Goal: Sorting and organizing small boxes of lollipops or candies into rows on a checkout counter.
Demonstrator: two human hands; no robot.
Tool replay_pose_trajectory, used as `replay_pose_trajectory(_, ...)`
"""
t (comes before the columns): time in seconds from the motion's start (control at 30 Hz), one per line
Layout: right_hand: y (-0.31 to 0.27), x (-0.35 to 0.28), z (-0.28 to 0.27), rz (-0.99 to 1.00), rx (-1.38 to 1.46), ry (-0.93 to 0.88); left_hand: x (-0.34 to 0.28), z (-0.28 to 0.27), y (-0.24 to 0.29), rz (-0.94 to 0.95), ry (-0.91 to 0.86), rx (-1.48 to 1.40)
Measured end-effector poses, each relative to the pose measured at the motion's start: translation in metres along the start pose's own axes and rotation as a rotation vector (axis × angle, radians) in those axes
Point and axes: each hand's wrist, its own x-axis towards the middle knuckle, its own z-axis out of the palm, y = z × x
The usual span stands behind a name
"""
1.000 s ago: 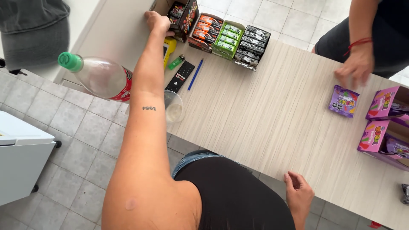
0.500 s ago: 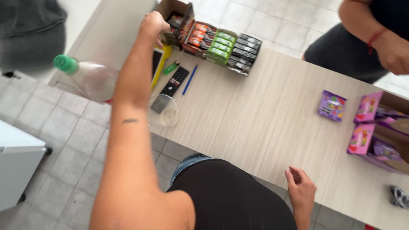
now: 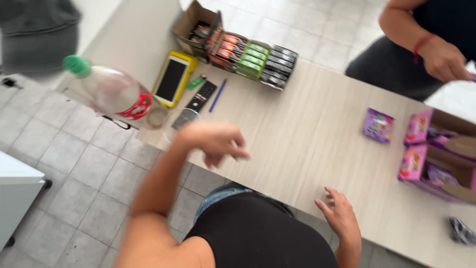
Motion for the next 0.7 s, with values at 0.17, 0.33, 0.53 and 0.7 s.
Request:
replay_pose_trajectory(0.17,-0.028,0.008,0.008,-0.073,-0.113,-0.072,0.036,0.068,-0.034,0.216,-0.059,-0.28)
replay_pose_trajectory(0.33,-0.088,0.013,0.001,-0.091,-0.31,-0.264,0.002,0.085,-0.056,0.112,-0.119,-0.218)
replay_pose_trajectory(0.53,-0.116,0.098,0.046,-0.654,-0.412,-0.283,0.014,0.13,-0.129,0.12,-0.001,-0.531)
replay_pose_trajectory(0.7,-0.3,0.074,-0.007,-1.223,-0.215,-0.032,-0.049,0.129,-0.159,-0.141,0.242,-0.475)
